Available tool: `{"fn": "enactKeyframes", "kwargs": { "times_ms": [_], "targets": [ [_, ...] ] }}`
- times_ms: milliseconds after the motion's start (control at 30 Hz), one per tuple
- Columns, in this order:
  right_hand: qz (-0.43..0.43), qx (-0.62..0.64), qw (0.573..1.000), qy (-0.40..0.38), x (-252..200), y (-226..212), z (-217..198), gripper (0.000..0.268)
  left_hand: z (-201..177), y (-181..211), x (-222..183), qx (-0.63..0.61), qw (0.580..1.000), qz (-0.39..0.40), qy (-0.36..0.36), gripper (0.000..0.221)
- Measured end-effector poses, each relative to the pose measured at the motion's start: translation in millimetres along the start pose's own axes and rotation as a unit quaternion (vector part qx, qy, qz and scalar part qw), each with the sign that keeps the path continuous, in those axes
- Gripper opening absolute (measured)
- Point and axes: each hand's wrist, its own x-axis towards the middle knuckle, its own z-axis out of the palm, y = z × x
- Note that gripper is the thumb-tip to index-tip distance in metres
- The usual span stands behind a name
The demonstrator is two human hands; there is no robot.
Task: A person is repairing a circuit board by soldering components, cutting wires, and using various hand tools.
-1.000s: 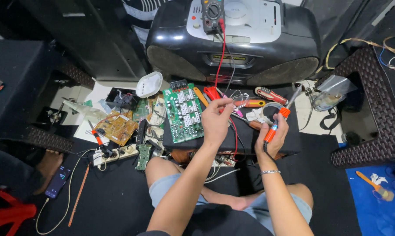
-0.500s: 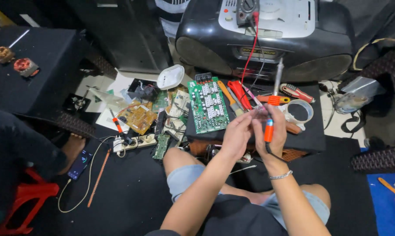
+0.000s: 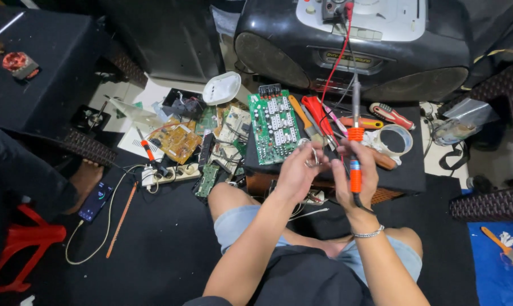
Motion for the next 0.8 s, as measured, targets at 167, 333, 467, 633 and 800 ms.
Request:
{"fn": "enactKeyframes", "kwargs": {
  "times_ms": [167,333,467,633,800],
  "targets": [
    [-0.007,0.011,1.000,0.003,-7.2,-0.5,1.8,0.047,-2.6,5.2,4.1,-0.074,0.997,-0.002,0.030,0.026],
    [-0.014,0.010,1.000,0.007,-17.7,4.0,8.3,0.050,9.0,-2.3,0.2,-0.092,0.995,0.008,0.042,0.027],
    [-0.023,-0.023,0.999,0.012,-15.1,10.3,13.9,0.045,20.8,-2.6,-1.8,-0.078,0.995,0.029,0.052,0.026],
    [-0.014,-0.047,0.999,0.010,-15.2,9.7,11.3,0.037,26.5,-0.3,-10.6,-0.022,0.996,0.070,0.058,0.029],
    [-0.019,-0.026,0.999,0.002,-16.2,15.8,5.9,0.039,21.4,-12.1,-9.0,0.082,0.992,0.086,0.051,0.029]
  ]
}}
